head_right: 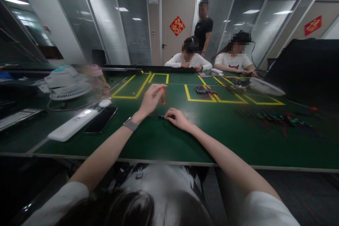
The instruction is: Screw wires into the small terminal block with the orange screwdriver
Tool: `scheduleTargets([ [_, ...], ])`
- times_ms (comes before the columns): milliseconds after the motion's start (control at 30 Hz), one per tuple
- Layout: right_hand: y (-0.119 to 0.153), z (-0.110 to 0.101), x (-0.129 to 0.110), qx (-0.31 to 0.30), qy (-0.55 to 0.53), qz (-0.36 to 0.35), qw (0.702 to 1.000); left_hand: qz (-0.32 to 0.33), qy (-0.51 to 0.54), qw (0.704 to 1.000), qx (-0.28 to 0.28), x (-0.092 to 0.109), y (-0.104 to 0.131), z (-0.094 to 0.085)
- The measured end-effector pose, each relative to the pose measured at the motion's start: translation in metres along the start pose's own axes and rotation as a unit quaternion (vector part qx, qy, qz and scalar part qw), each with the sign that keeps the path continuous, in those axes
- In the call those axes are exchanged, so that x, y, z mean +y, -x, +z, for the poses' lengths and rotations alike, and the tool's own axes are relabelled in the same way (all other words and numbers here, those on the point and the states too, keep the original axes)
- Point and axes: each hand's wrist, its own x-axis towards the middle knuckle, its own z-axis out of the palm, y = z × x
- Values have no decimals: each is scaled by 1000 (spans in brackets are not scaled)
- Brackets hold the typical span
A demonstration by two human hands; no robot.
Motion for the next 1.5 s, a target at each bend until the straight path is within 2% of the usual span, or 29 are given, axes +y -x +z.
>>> scheduleTargets([
  [133,0,0,0,1,-5,5,1000,-35,74,996,-31,1,-1,-2],
  [267,0,0,-1,6,-1,1,1000,-30,7,999,32,-1,0,-3],
  [333,0,0,-2,6,3,-2,1000,-24,-5,999,38,-3,1,-3],
  [533,-1,0,0,6,9,-20,1000,-54,100,993,-22,-5,-1,-2],
  [733,-1,1,4,11,-3,-23,1000,-37,21,998,36,-5,1,-3],
  [900,-1,1,4,10,3,-26,1000,-60,113,991,-32,-4,-2,-4],
  [1100,1,2,5,15,6,-33,999,-71,106,992,-3,-3,-2,-3],
  [1233,1,2,7,14,15,-41,999,-64,150,986,-28,-3,0,0],
  [1300,1,2,8,14,16,-43,999,-47,120,991,-22,-3,1,0],
  [1433,1,2,8,14,21,-39,999,-4,-5,999,36,-3,3,0],
  [1500,1,2,7,14,26,-38,999,4,-27,999,37,-3,3,0],
])
